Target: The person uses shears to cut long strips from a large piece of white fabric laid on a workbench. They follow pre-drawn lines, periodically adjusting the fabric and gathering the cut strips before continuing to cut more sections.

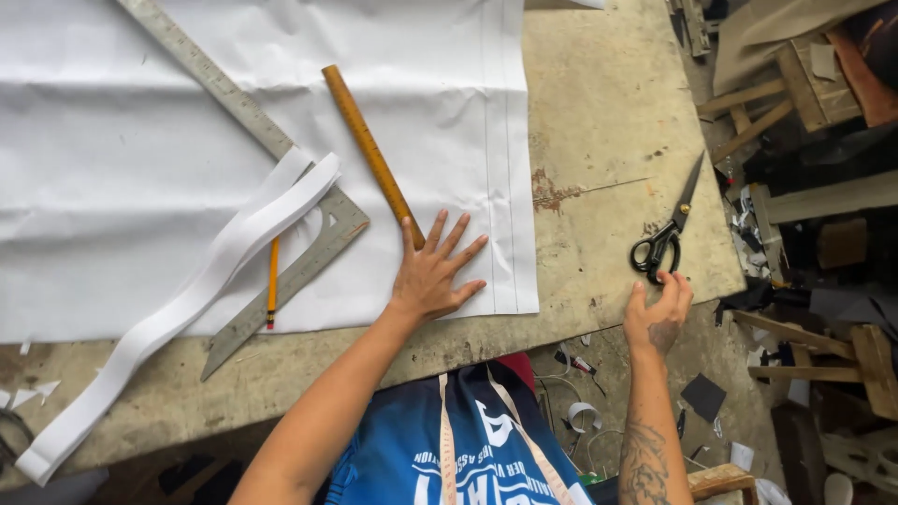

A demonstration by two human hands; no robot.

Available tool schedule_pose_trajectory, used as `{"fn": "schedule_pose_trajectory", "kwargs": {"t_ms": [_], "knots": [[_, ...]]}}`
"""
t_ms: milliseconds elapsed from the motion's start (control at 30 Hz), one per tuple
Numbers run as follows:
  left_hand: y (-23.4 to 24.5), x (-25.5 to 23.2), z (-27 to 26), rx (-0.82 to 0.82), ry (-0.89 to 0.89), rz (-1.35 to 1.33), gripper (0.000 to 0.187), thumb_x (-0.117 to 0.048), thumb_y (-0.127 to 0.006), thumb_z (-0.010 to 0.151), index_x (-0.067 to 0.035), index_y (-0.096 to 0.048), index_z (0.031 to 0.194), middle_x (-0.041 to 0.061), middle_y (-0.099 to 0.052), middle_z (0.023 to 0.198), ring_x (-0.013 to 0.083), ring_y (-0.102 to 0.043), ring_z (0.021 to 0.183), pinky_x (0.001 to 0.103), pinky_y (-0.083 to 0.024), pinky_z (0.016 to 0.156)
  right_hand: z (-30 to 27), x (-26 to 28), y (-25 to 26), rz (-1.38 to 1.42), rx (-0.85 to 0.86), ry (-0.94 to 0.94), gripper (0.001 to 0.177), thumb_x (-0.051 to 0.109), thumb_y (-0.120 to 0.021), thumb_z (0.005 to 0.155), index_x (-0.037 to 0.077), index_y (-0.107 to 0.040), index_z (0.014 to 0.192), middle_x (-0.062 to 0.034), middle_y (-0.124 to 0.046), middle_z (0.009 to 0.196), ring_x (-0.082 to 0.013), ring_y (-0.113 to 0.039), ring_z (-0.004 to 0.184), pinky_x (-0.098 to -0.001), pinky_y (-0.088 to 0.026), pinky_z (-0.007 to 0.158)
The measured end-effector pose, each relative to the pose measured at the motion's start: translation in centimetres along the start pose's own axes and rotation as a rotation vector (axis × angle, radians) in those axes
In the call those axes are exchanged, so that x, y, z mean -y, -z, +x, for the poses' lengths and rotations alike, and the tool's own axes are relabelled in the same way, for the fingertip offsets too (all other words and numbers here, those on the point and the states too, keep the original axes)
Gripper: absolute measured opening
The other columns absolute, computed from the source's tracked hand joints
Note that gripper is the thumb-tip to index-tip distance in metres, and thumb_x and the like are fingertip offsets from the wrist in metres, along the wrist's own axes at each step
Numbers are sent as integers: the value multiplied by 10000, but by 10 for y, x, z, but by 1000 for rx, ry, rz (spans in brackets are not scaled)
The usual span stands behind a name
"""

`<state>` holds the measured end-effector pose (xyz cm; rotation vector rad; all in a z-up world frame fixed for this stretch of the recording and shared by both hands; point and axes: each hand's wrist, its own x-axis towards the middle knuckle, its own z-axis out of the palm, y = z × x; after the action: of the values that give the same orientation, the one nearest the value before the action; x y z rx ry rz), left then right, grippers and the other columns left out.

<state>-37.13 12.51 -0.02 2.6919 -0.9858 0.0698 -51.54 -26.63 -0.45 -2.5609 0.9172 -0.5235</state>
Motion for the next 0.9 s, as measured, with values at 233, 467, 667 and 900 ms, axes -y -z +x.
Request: {"fn": "schedule_pose_trajectory", "kwargs": {"t_ms": [233,467,667,900], "knots": [[7,-12,4,80,35,21,745,-788,-360,1015,-468,-376,1687,5,-246,1832,342,-84,1700,814,66,1249,26,1,5,-103,-29,39,349,292,-899,990,43,-724,1159,-119,-597,1261,-364,-657,1180,-477,-530,1013],[0,-12,9,74,17,15,760,-797,-379,1010,-457,-383,1690,34,-235,1832,367,-94,1690,793,59,1255,67,2,-6,-105,71,43,476,288,-903,850,26,-729,1207,-145,-690,1040,-420,-717,1064,-511,-538,968],[-1,-17,21,52,-18,-18,734,-752,-433,1024,-395,-461,1664,41,-213,1841,356,-157,1682,777,20,1252,83,-26,-14,-42,217,-177,401,346,-843,825,200,-809,1198,4,-727,888,-247,-754,936,-414,-590,798],[-3,-20,31,74,-23,-78,753,-724,-437,1043,-380,-409,1712,45,-214,1844,370,-78,1694,781,66,1239,-72,76,95,983,404,-553,274,120,-767,923,27,-657,1156,-34,-652,778,-138,-689,574,-239,-540,522]]}}
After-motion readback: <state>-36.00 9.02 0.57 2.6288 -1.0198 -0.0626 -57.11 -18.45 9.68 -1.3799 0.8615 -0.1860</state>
